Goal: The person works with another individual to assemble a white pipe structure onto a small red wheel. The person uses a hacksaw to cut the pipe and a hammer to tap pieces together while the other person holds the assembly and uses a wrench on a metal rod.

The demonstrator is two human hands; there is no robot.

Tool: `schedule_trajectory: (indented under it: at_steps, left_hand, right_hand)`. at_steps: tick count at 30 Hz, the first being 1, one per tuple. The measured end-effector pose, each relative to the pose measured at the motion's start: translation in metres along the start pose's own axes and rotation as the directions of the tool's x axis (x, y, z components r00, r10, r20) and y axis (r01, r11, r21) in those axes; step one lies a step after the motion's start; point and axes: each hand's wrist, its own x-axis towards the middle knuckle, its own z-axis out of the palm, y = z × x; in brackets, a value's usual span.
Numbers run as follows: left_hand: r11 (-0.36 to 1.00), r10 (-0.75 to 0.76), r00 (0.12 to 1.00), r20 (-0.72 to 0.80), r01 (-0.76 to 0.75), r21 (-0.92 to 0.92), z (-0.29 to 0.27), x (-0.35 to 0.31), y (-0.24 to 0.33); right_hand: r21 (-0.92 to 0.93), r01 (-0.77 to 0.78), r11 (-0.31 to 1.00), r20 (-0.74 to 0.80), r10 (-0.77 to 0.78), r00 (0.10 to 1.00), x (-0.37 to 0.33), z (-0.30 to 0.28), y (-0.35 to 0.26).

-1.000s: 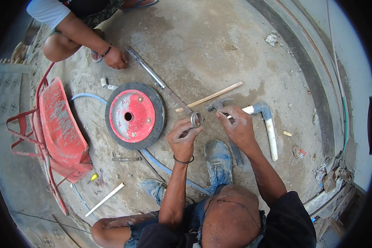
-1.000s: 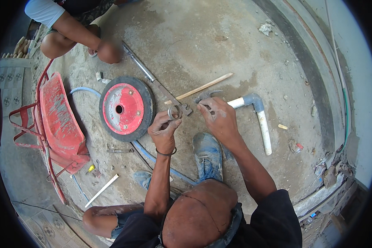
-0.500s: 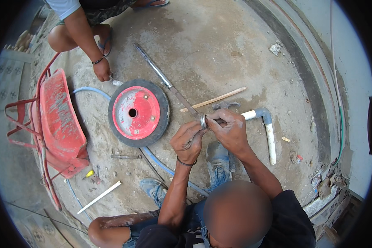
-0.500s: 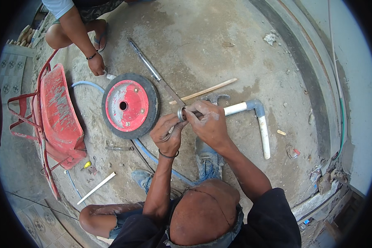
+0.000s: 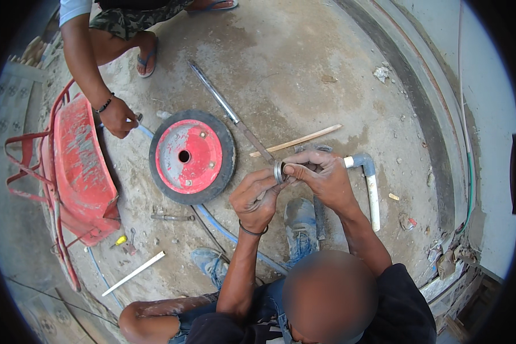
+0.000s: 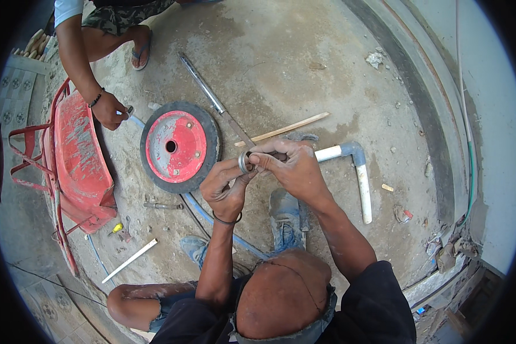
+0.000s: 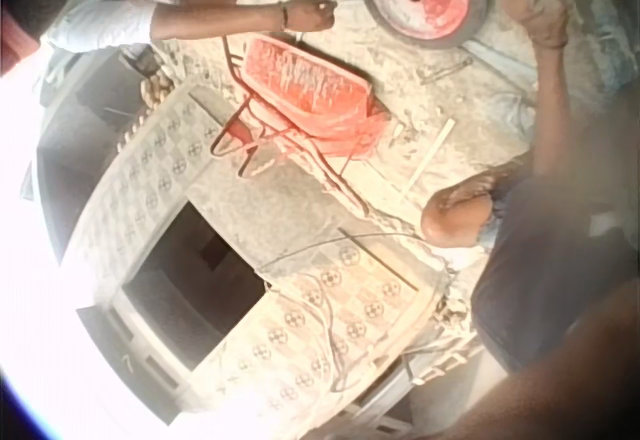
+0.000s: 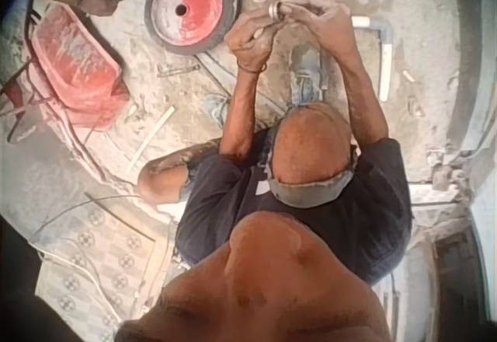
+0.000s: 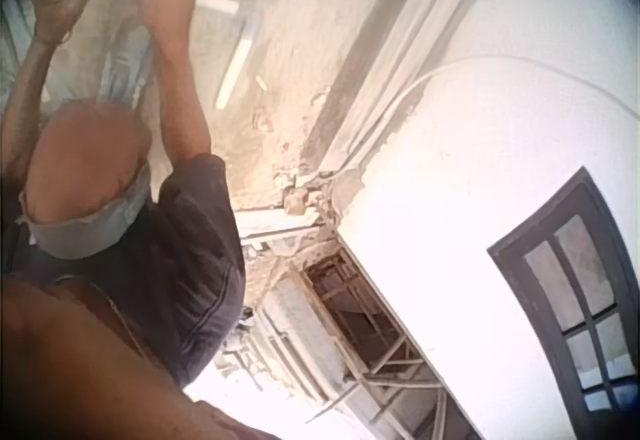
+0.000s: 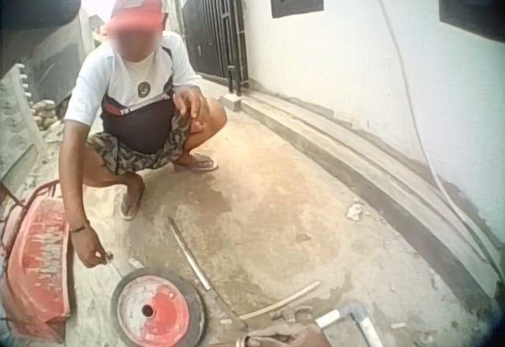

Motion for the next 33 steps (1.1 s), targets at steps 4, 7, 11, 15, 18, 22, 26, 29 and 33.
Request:
schedule_trajectory:
  at_steps: [4,7,11,15,18,22,26,29,33]
  left_hand:
    - [0.995,-0.062,0.997,0.038,0.065,-0.078,-0.006,0.002,-0.001]
    - [0.960,-0.159,0.985,0.070,0.171,-0.221,-0.013,0.002,-0.004]
    - [0.922,-0.216,0.974,0.067,0.227,-0.314,-0.012,0.000,-0.007]
    - [0.904,-0.257,0.962,0.097,0.274,-0.328,-0.011,0.000,-0.007]
    - [0.901,-0.248,0.964,0.098,0.267,-0.343,-0.009,0.000,-0.004]
    - [0.793,-0.300,0.943,0.148,0.332,-0.510,-0.010,-0.003,-0.008]
    - [0.852,-0.278,0.954,0.116,0.300,-0.428,-0.009,-0.002,-0.001]
    - [0.856,-0.296,0.949,0.112,0.315,-0.410,-0.010,-0.002,-0.001]
    - [0.846,-0.322,0.941,0.105,0.336,-0.415,-0.008,-0.002,0.001]
  right_hand:
    - [0.015,-0.039,0.999,0.056,0.038,0.998,0.000,-0.001,-0.008]
    - [0.163,-0.032,0.986,0.065,0.022,0.998,-0.003,0.000,-0.006]
    - [0.198,-0.052,0.979,0.059,0.041,0.997,-0.005,0.002,-0.008]
    - [0.136,-0.092,0.986,0.047,0.086,0.995,-0.004,0.001,-0.008]
    - [0.126,-0.113,0.986,0.048,0.108,0.993,-0.003,0.000,-0.010]
    - [0.200,-0.127,0.972,0.068,0.116,0.991,-0.003,-0.001,-0.012]
    - [0.243,-0.129,0.962,0.079,0.113,0.991,-0.005,-0.002,-0.011]
    - [0.230,-0.166,0.959,0.087,0.150,0.985,-0.005,-0.001,-0.007]
    - [0.324,-0.127,0.937,0.151,0.081,0.985,-0.007,-0.001,-0.006]
